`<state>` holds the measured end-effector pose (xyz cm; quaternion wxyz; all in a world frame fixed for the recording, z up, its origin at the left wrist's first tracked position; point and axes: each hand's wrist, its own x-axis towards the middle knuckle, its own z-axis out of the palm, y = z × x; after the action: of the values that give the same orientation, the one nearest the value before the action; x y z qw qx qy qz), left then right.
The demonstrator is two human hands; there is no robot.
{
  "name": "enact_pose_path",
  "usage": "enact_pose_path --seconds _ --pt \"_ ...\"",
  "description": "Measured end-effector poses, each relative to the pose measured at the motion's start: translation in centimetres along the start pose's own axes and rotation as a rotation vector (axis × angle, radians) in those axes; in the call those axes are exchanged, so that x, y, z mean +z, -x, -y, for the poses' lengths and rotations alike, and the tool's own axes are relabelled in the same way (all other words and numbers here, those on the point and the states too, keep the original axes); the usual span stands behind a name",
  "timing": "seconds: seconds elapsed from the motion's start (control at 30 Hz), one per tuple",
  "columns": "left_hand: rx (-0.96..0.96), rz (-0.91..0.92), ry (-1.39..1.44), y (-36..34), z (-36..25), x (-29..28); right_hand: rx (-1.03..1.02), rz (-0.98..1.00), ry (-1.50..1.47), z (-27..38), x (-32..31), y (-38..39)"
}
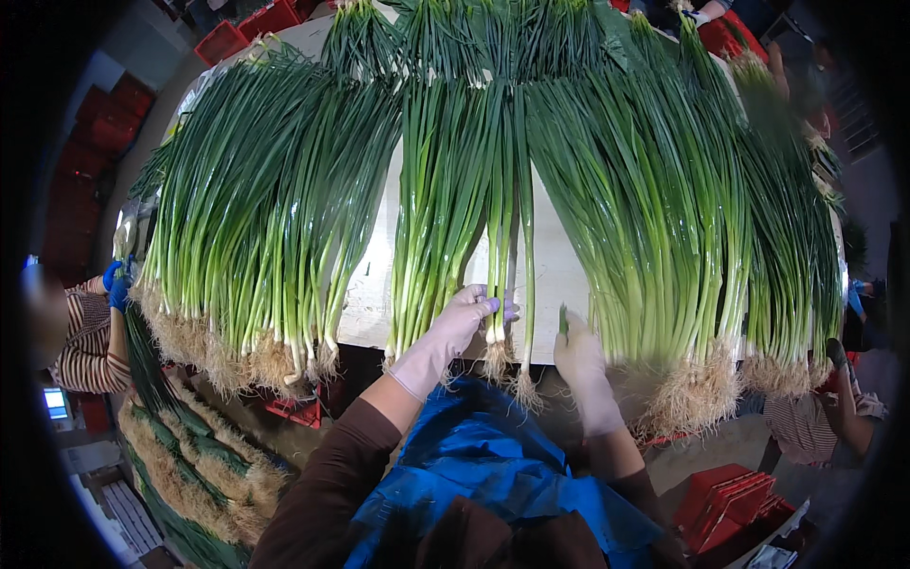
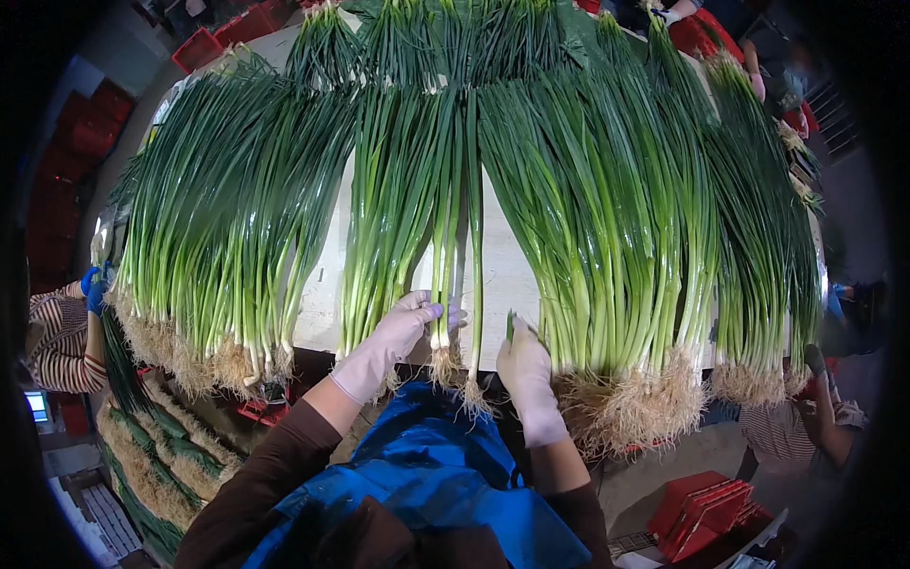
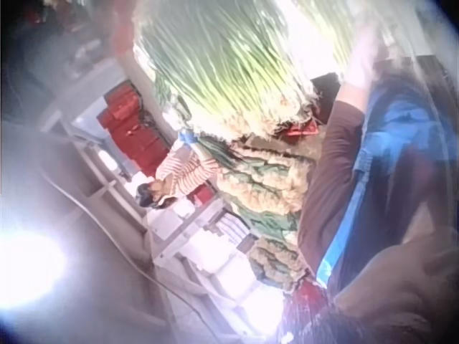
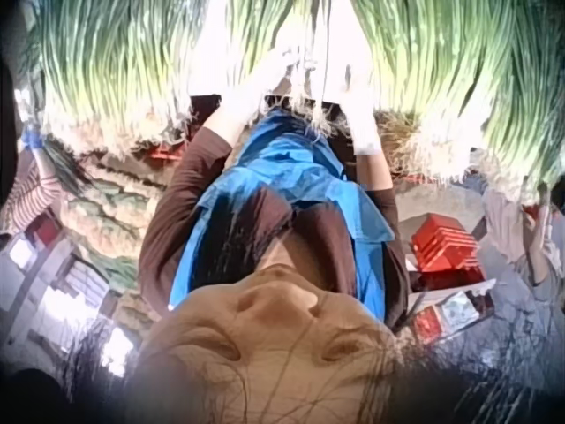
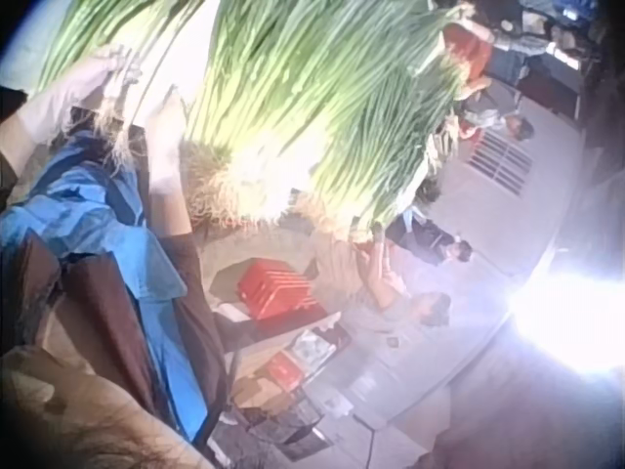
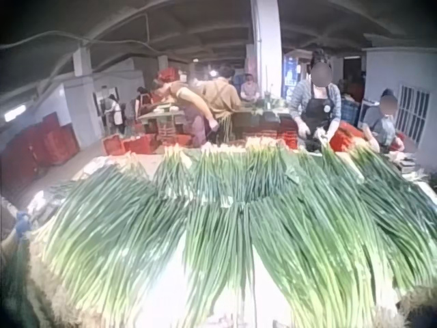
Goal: The person repeatedly picks up bunches of green onions from a table, aligns them by hand, and places them into red crates. The person also moves around the workspace to access different piles and crates while wearing gloves.
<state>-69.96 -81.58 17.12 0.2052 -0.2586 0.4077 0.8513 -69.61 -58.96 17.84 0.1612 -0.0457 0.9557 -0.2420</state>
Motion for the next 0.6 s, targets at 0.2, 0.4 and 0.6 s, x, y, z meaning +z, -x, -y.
enact_pose_path --seconds 0.2,0.4,0.6 --pt "0.007 -0.12 -0.162 0.5 0.7 -0.7 0.035 0.391 0.228 -1.1 -5.0 10.0" --pt "-0.015 -0.089 -0.156 -0.2 1.5 0.2 0.172 0.198 0.295 -22.7 0.7 22.1" --pt "0.018 -0.045 -0.144 0.8 2.2 0.2 0.847 0.01 0.467 -27.7 -8.2 19.9"
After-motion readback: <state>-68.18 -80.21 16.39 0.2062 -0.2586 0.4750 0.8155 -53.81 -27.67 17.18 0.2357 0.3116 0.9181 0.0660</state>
